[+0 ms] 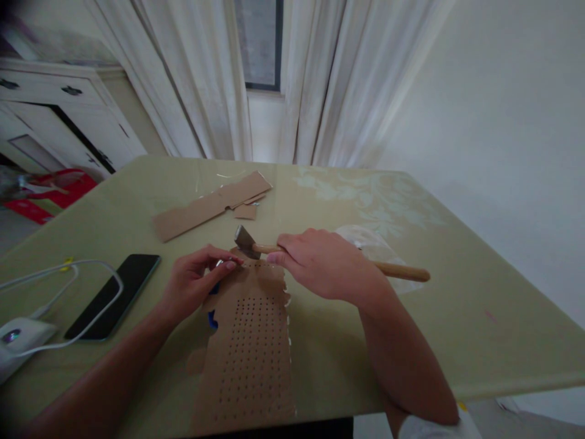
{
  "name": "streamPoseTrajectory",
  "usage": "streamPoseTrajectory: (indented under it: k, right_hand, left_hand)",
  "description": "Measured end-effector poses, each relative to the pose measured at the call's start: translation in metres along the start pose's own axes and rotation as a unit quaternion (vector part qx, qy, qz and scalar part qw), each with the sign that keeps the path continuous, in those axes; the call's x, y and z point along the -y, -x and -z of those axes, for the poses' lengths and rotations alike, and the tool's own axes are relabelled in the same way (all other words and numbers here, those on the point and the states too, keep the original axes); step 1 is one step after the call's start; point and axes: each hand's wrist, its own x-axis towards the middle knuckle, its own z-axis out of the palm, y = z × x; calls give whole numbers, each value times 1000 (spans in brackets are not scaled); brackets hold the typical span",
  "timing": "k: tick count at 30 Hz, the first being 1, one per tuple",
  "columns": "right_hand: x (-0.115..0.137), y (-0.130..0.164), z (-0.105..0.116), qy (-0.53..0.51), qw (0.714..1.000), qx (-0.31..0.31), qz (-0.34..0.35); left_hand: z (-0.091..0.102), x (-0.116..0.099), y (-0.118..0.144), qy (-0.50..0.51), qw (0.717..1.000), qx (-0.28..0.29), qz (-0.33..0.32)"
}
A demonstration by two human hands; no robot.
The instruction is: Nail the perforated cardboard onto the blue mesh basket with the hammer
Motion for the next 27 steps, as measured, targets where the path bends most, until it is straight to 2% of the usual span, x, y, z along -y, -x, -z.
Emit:
streamPoseTrajectory:
  k: [8, 17, 20, 24, 27]
  right_hand:
    - [1, -2, -3, -1, 1000, 13, 7]
    - [4, -5, -7, 4, 1000, 26, 9]
    - [4, -5, -7, 1, 1000, 27, 8]
    - [5, -5, -9, 8, 1000, 17, 9]
    - [7, -5, -9, 14, 1000, 17, 6]
  left_hand:
    - [0, 1, 0, 26, 1000, 18, 4]
    - [2, 1, 0, 5, 1000, 9, -22]
    - [2, -2, 0, -20, 999, 9, -48]
    - [5, -10, -1, -80, 990, 8, -117]
    - [12, -18, -7, -131, 979, 30, -151]
